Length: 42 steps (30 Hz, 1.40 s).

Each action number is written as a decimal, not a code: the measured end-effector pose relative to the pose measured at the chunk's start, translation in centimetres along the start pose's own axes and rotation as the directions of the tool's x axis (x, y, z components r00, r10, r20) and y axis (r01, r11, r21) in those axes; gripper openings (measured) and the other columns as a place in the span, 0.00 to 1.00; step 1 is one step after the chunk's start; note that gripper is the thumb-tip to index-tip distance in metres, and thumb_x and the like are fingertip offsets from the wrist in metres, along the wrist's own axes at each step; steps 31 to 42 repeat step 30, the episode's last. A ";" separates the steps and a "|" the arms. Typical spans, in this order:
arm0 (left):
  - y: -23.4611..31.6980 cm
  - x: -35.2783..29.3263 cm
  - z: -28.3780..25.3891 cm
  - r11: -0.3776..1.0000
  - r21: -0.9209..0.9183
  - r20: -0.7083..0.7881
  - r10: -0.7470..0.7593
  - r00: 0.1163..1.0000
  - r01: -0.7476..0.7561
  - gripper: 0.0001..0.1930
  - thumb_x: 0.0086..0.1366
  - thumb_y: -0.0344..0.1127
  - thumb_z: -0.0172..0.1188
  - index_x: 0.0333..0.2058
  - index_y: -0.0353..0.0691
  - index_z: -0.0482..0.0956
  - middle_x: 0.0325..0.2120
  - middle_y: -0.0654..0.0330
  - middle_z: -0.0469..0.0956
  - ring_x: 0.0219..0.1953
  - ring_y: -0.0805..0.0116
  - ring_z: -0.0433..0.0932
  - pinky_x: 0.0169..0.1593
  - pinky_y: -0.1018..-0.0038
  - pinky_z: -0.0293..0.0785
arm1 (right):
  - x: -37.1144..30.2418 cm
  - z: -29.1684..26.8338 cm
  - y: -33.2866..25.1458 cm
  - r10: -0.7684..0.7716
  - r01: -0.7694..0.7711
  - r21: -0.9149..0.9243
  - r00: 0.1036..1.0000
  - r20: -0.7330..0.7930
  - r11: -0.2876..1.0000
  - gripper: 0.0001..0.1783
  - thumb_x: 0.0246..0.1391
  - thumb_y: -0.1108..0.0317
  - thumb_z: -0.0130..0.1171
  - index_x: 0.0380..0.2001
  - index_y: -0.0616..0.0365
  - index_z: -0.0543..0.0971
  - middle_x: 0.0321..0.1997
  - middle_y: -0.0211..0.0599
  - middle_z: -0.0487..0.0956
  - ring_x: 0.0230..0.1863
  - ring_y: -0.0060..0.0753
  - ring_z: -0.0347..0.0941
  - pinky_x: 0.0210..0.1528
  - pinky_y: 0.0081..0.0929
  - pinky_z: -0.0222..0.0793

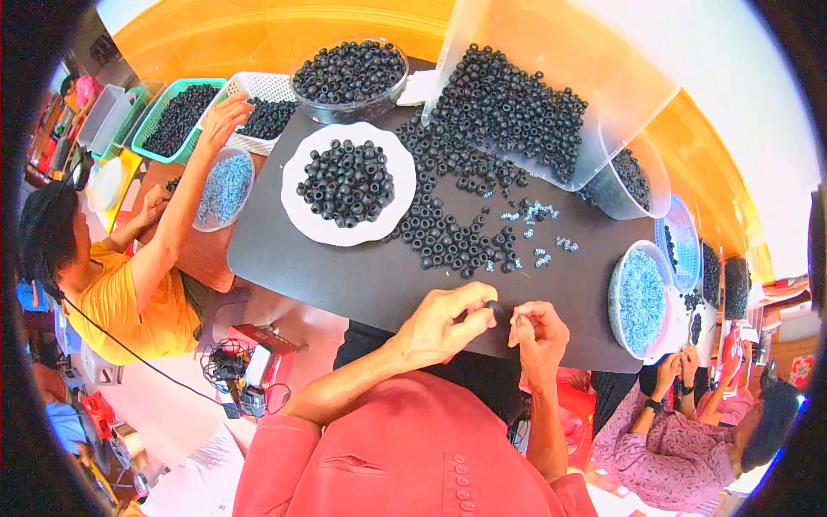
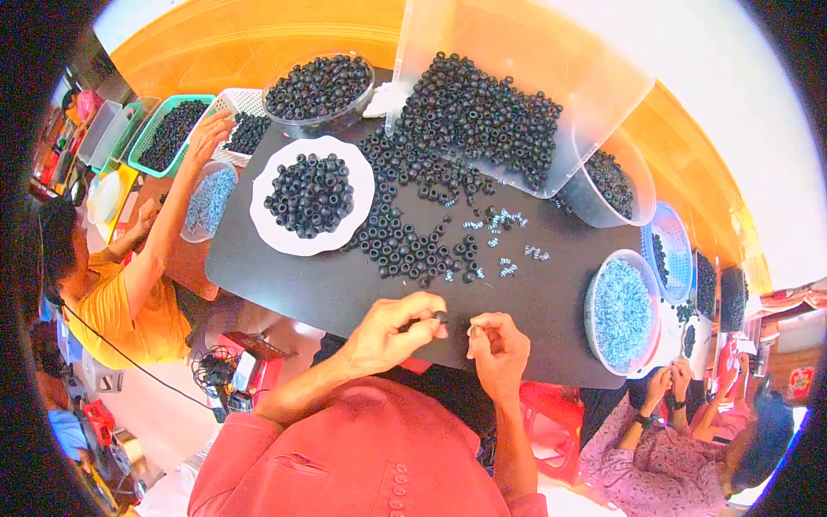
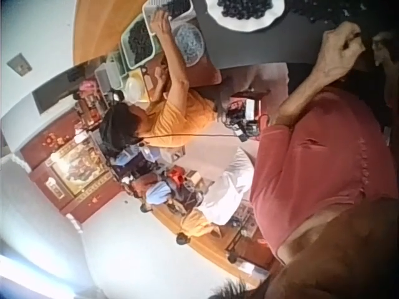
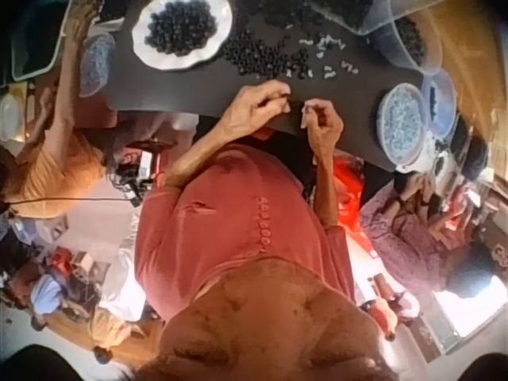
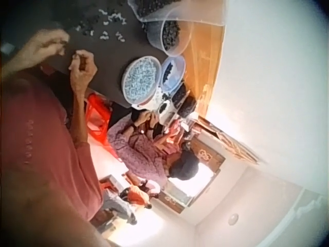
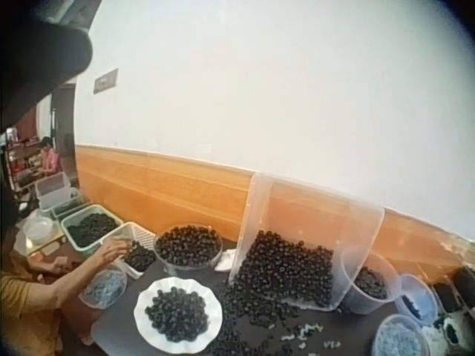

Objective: The person assembles small blue plastic inserts into black circular rubber rings by hand at a workbench.

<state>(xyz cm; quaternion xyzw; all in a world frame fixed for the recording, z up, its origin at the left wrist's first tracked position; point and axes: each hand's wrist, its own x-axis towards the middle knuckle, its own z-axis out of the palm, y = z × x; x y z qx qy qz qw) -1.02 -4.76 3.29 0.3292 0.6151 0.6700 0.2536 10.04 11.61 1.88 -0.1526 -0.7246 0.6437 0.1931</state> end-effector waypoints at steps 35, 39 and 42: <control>-6.3 35.5 -26.6 -0.037 0.982 0.187 0.171 0.967 -0.183 0.13 0.53 0.35 0.53 0.35 0.39 0.80 0.35 0.42 0.78 0.41 0.38 0.74 0.46 0.50 0.68 | -0.1 -0.2 -0.6 0.062 -0.063 -0.005 0.996 -0.071 0.998 0.08 0.47 0.84 0.53 0.30 0.62 0.77 0.28 0.36 0.78 0.23 0.18 0.71 0.24 0.13 0.65; -6.3 35.5 -26.6 -0.037 0.982 0.187 0.171 0.967 -0.183 0.13 0.53 0.35 0.53 0.35 0.39 0.80 0.35 0.42 0.78 0.41 0.38 0.74 0.46 0.50 0.68 | -0.1 -0.2 -0.6 0.062 -0.063 -0.005 0.996 -0.071 0.998 0.08 0.47 0.84 0.53 0.30 0.62 0.77 0.28 0.36 0.78 0.23 0.18 0.71 0.24 0.13 0.65; -6.3 35.5 -26.6 -0.037 0.982 0.187 0.171 0.967 -0.183 0.13 0.53 0.35 0.53 0.35 0.39 0.80 0.35 0.42 0.78 0.41 0.38 0.74 0.46 0.50 0.68 | -0.1 -0.2 -0.6 0.062 -0.063 -0.005 0.996 -0.071 0.998 0.08 0.47 0.84 0.53 0.30 0.62 0.77 0.28 0.36 0.78 0.23 0.18 0.71 0.24 0.13 0.65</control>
